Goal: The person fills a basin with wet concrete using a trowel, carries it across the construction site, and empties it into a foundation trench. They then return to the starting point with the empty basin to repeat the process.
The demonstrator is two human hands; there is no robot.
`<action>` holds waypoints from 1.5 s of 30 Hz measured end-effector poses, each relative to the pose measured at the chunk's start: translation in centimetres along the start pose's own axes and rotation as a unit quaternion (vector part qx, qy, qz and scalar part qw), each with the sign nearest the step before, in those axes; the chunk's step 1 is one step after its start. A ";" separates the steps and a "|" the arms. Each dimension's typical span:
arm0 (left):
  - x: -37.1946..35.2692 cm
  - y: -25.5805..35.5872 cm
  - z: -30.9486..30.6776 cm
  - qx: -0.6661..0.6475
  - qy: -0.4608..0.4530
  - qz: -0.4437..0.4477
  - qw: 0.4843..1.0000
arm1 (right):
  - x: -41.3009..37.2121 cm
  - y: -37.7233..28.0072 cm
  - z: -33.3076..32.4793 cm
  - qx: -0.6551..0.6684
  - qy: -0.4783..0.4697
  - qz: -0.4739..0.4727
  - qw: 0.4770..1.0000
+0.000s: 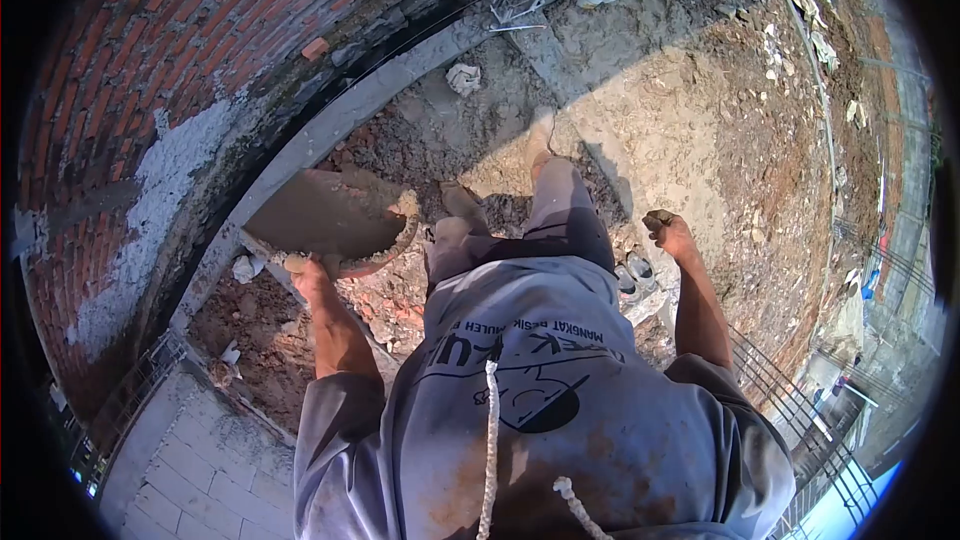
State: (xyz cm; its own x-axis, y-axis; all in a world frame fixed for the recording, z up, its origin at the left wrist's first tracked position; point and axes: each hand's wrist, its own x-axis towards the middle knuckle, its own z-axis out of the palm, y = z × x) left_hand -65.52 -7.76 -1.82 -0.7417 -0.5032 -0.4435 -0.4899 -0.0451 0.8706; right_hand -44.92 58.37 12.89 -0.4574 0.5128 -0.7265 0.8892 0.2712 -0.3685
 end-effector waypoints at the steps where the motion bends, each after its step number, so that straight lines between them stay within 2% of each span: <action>1: 0.5 -0.4 -0.2 -0.036 -0.014 0.046 0.998 | 0.5 -2.4 -0.6 -0.071 -0.010 -0.011 0.997; 4: 1.6 -1.1 -0.7 0.015 0.078 -0.002 0.997 | 6.4 -3.9 -1.0 -0.117 0.032 -0.051 0.991; 5: 1.0 -1.3 -1.5 0.005 0.045 0.021 0.999 | 7.9 -4.7 -1.1 -0.096 0.041 -0.053 0.993; 6: 0.2 -1.9 -2.5 0.020 0.063 0.027 0.997 | 8.3 -6.5 -0.9 -0.071 0.048 -0.052 0.995; 8: -0.5 -3.0 -2.9 0.041 0.098 0.048 0.993 | 9.1 -10.1 -0.3 -0.064 0.025 -0.087 0.994; 9: -2.1 -1.7 -2.4 0.010 0.127 0.012 0.992 | 8.8 -11.9 0.1 -0.067 0.010 -0.103 0.992; 12: -3.9 -0.8 -3.6 0.004 0.115 -0.032 0.993 | 7.5 -13.7 1.5 -0.055 -0.017 -0.124 0.991; 13: -4.3 -0.9 -4.1 -0.032 0.050 0.004 0.998 | 6.8 -14.0 1.8 -0.045 -0.024 -0.127 0.991; 16: -5.5 -0.6 -2.6 0.029 0.141 -0.061 0.988 | 5.4 -14.1 1.5 -0.063 -0.058 -0.106 0.991; 18: -5.4 -3.4 -3.9 0.077 0.148 -0.091 0.982 | 5.4 -13.2 0.9 -0.101 -0.069 -0.086 0.989; 19: -6.5 -3.8 -3.9 0.061 0.150 -0.088 0.983 | 4.9 -13.3 0.7 -0.132 -0.050 -0.080 0.987; 22: -8.3 -6.7 -7.0 0.066 0.149 -0.112 0.980 | 6.4 -11.7 0.5 -0.150 -0.077 -0.093 0.981; 24: -8.8 -8.1 -9.0 0.028 0.147 -0.142 0.979 | 8.0 -11.3 1.6 -0.103 -0.078 -0.103 0.986; 26: -11.1 -5.8 -9.1 0.044 0.178 -0.127 0.975 | 9.6 -11.2 2.5 -0.067 -0.085 -0.112 0.988; 28: -11.1 -5.6 -9.3 -0.043 0.177 -0.092 0.979 | 12.1 -13.1 3.7 -0.109 -0.080 -0.142 0.981; 30: -10.9 -6.0 -11.1 0.028 0.191 -0.144 0.970 | 12.5 -12.7 4.8 -0.154 -0.081 -0.153 0.973; 32: -10.8 -5.2 -10.9 0.008 0.175 -0.139 0.975 | 10.0 -15.5 5.5 -0.116 -0.092 -0.138 0.979; 33: -10.8 -4.5 -10.5 0.047 0.188 -0.134 0.972 | 8.9 -16.9 5.7 -0.097 -0.092 -0.130 0.982; 36: -12.1 -0.6 -7.9 -0.016 0.223 -0.141 0.964 | 9.6 -15.6 6.4 -0.139 -0.106 -0.147 0.974; 37: -11.1 -2.5 -9.4 -0.059 0.176 -0.109 0.977 | 10.6 -14.1 6.7 -0.193 -0.092 -0.150 0.965; 39: -10.4 -1.5 -8.4 -0.030 0.185 -0.096 0.978 | 13.8 -11.1 7.7 -0.293 -0.066 -0.164 0.940; 41: -11.0 -0.4 -9.6 0.032 0.200 -0.098 0.974 | 12.7 -7.4 7.8 -0.229 -0.079 -0.138 0.960; 43: -8.2 0.3 -8.0 0.056 0.204 -0.086 0.974 | 13.8 -8.3 7.2 -0.157 -0.062 -0.134 0.976; 45: -7.2 1.1 -6.6 0.033 0.209 -0.079 0.974 | 11.7 -8.0 6.6 -0.149 -0.055 -0.101 0.982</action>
State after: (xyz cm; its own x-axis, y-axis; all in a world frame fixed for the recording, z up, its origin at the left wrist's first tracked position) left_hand -57.68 -9.90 3.77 -0.4105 -0.8025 -0.4330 -0.6217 -0.1011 0.7767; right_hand -57.35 56.85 3.55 -0.6054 0.3382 -0.7204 0.7315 0.5933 -0.3362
